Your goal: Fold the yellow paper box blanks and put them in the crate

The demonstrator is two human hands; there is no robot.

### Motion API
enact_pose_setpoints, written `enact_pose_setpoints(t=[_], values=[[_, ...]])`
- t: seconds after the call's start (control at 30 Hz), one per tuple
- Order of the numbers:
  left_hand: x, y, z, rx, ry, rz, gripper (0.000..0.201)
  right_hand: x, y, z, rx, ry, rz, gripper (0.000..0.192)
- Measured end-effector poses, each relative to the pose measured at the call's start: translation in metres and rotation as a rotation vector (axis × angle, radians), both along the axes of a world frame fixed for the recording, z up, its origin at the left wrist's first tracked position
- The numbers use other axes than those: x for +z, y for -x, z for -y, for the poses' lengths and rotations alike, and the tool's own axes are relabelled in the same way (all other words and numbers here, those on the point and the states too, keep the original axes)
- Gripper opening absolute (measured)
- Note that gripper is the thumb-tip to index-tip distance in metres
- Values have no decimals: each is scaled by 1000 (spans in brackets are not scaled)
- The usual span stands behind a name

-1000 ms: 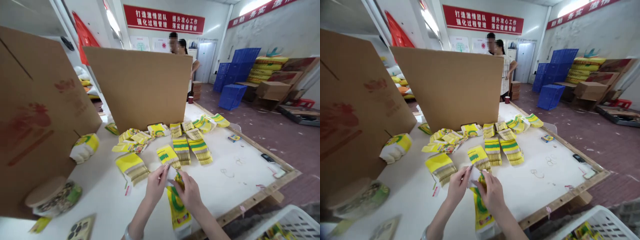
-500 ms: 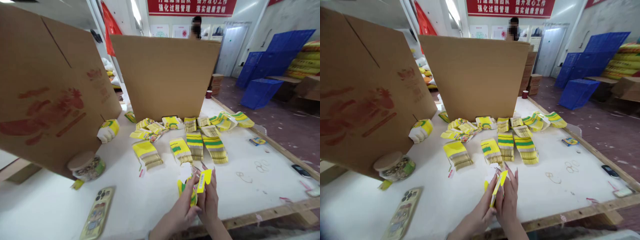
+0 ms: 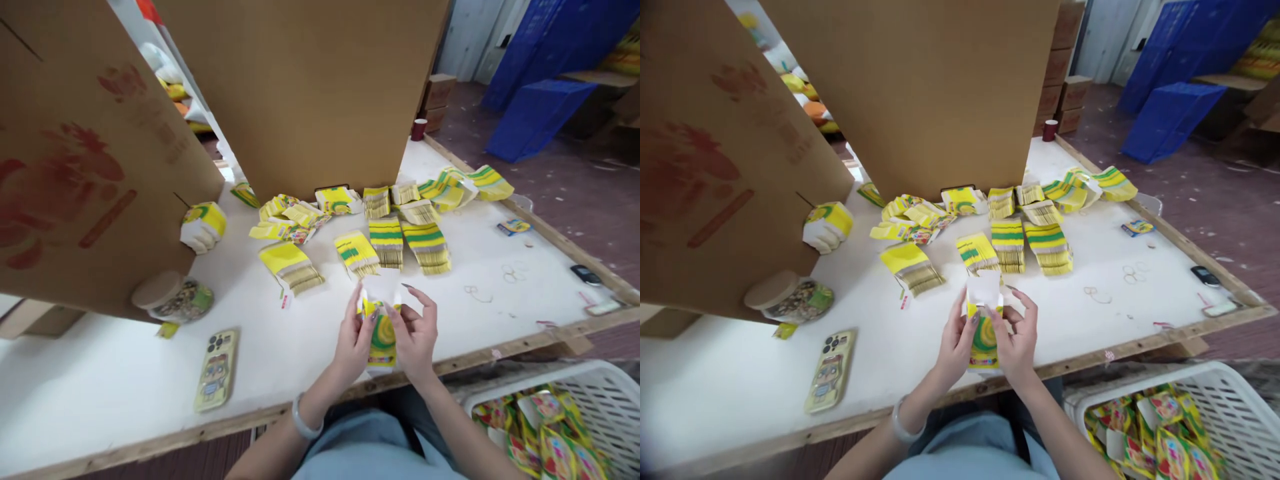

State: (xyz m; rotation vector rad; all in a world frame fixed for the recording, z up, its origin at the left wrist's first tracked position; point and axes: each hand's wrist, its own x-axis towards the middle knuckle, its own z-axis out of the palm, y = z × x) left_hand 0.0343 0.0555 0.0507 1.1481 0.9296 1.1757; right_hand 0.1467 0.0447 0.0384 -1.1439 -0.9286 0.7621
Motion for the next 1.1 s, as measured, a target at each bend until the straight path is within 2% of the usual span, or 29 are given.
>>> enact_pose_setpoints(t=[0.07, 0.13, 0.2, 0.3, 0.43, 0.53, 0.6, 0.63, 0.7, 0.77, 0.83, 0.9, 0.97, 1.1], values=[[2, 1, 7, 11, 42, 70, 83, -1, -4, 6, 68, -36, -17, 41], [3, 6, 19, 1, 85, 92, 86, -2, -10, 16, 149, -22, 19, 32], [4, 13, 33, -42, 144, 77, 80, -3, -19, 32, 250, 45, 37, 28], [1, 25, 54, -189, 290, 58, 67, -5, -30, 60, 378, 184, 7, 30], [-7, 35, 73, -334, 447, 63, 56, -8, -33, 90, 386, 345, -12, 21], [-15, 37, 78, -340, 366, 0, 41, -10, -27, 100, 373, 373, 40, 29], [-20, 38, 78, -309, 268, -66, 38, -13, -23, 101, 340, 337, 60, 24], [-21, 38, 78, -291, 240, -90, 40, -14, -23, 101, 310, 309, 72, 20], [-24, 40, 78, -270, 215, -122, 58, -19, -26, 101, 276, 244, 167, 28], [-24, 43, 78, -289, 175, -154, 71, -23, -35, 102, 337, 128, 363, 33], [-23, 47, 79, -346, 110, -186, 69, -24, -46, 102, 443, -32, 552, 32], [-21, 50, 79, -396, 67, -205, 62, -21, -55, 102, 516, -128, 616, 45], [-18, 51, 77, -400, 39, -228, 54, -14, -55, 102, 537, -43, 569, 60], [-10, 48, 69, -380, -58, -297, 52, 3, -42, 100, 593, 322, 272, 46]])
